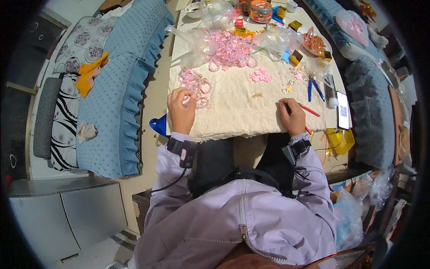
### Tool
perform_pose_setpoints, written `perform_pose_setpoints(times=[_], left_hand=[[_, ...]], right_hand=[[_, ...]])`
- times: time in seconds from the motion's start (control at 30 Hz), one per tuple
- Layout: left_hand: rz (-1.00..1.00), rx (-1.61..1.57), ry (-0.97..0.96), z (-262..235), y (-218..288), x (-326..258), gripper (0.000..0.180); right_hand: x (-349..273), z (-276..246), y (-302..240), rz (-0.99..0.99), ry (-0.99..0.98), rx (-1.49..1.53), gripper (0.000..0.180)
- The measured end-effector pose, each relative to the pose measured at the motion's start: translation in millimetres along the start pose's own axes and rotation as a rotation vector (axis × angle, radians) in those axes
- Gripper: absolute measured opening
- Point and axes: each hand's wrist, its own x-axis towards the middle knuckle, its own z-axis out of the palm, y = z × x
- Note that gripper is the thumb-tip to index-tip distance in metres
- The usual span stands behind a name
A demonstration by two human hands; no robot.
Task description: The person assembles pink beaded keychains at a table. They thread beads onto a string, use pliers to attach a metal clasp, and then connect a keyring to the finished piece.
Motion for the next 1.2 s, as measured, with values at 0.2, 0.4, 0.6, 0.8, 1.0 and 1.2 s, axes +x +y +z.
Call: perform_pose_setpoints(times=[0.2,0.4,0.6,0.8,1.0,1.2], left_hand=[[-0.525,-0.873,-0.266,-18.2,17.1,22.5,0.011],[-0.652,-1.179,-0.363,-25.1,64.8,25.4,0.015],[-0.665,-1.247,-0.399,-15.5,90.8,19.5,0.018],[-0.682,-1.244,-0.355,-10.6,94.7,17.6,0.021],[-0.58,-1.185,-0.366,-7.9,94.8,15.1,0.019],[-0.26,-1.109,-0.396,-8.5,95.9,17.0,0.018]], right_hand=[[11.4,-7.6,-24.9,-0.022,0.016,0.137,0.012],[21.2,1.7,-101.7,0.036,-0.31,0.676,0.032],[17.0,22.6,-142.4,0.127,-0.526,0.897,0.03],[10.5,24.8,-132.0,0.279,-0.612,1.207,0.024],[15.5,21.4,-124.3,0.273,-0.724,1.15,0.019],[26.2,1.7,-137.2,0.05,-0.517,0.999,0.023]])
